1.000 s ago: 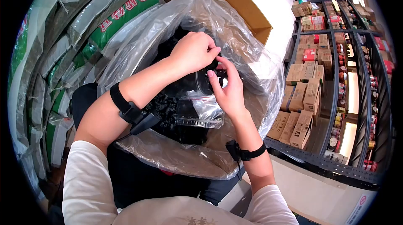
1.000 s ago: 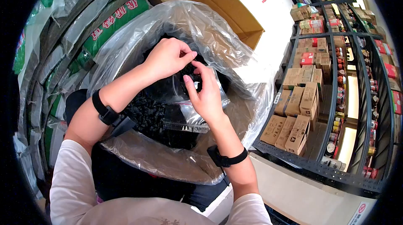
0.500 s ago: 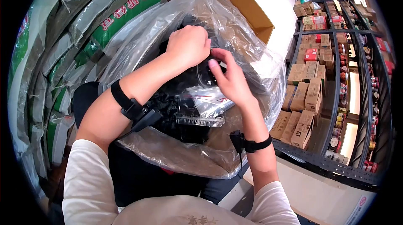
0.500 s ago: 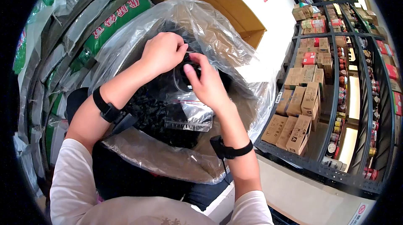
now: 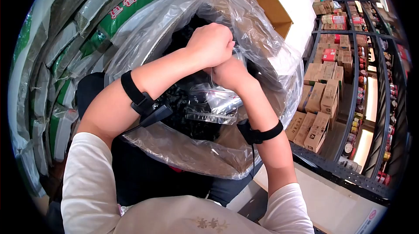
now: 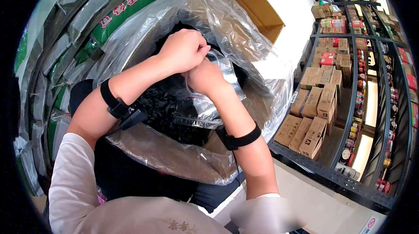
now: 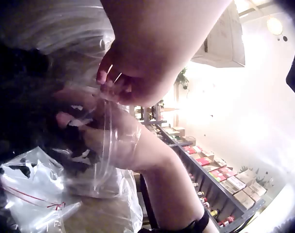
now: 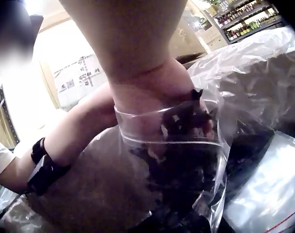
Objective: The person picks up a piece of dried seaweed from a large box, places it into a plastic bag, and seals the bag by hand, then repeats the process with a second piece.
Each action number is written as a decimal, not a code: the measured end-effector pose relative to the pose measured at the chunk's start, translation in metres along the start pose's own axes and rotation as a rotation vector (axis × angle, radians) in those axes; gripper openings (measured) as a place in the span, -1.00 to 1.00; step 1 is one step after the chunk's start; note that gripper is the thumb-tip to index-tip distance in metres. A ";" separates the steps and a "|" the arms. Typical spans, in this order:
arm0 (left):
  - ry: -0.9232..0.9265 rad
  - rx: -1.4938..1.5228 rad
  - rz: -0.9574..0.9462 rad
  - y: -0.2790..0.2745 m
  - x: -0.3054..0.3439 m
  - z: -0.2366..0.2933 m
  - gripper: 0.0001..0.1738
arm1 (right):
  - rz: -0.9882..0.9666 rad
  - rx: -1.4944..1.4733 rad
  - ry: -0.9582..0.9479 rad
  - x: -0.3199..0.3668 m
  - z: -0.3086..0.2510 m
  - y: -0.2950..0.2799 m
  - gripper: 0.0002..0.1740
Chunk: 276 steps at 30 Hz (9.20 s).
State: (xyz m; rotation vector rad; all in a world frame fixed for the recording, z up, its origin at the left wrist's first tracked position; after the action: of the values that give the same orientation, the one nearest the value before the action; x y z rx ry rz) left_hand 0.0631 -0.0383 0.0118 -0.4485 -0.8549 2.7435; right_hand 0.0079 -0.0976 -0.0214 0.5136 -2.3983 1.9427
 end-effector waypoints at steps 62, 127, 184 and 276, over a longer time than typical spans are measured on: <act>0.767 0.137 -0.317 -0.091 0.077 0.180 -0.28 | 0.394 -0.202 -0.148 0.207 -0.017 -0.172 -0.84; 0.577 -0.374 -0.578 -0.071 0.137 0.203 -0.68 | 0.492 -1.472 -0.003 0.191 0.030 -0.042 -0.36; 0.704 -0.231 -0.497 -0.056 0.221 0.198 -0.82 | 0.487 -0.465 -0.350 0.261 -0.048 -0.074 -0.67; 0.823 -0.132 -0.050 -0.121 0.140 0.260 -0.65 | 0.615 -0.379 -0.115 0.271 -0.007 -0.177 -0.90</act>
State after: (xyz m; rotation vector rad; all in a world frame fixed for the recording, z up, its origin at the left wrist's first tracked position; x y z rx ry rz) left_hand -0.1435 -0.0311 0.2548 -1.4120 -0.7790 2.1224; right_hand -0.2036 -0.1882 0.2058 -0.1556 -3.1689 1.5499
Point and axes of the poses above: each hand's wrist, its own x-axis away from the middle knuckle, its own y-axis out of the palm, z = x × y, the point moved 8 cm from there along -x, towards the middle knuckle, and after that the axes turned 13 degrees about z, right-handed, at the moved point
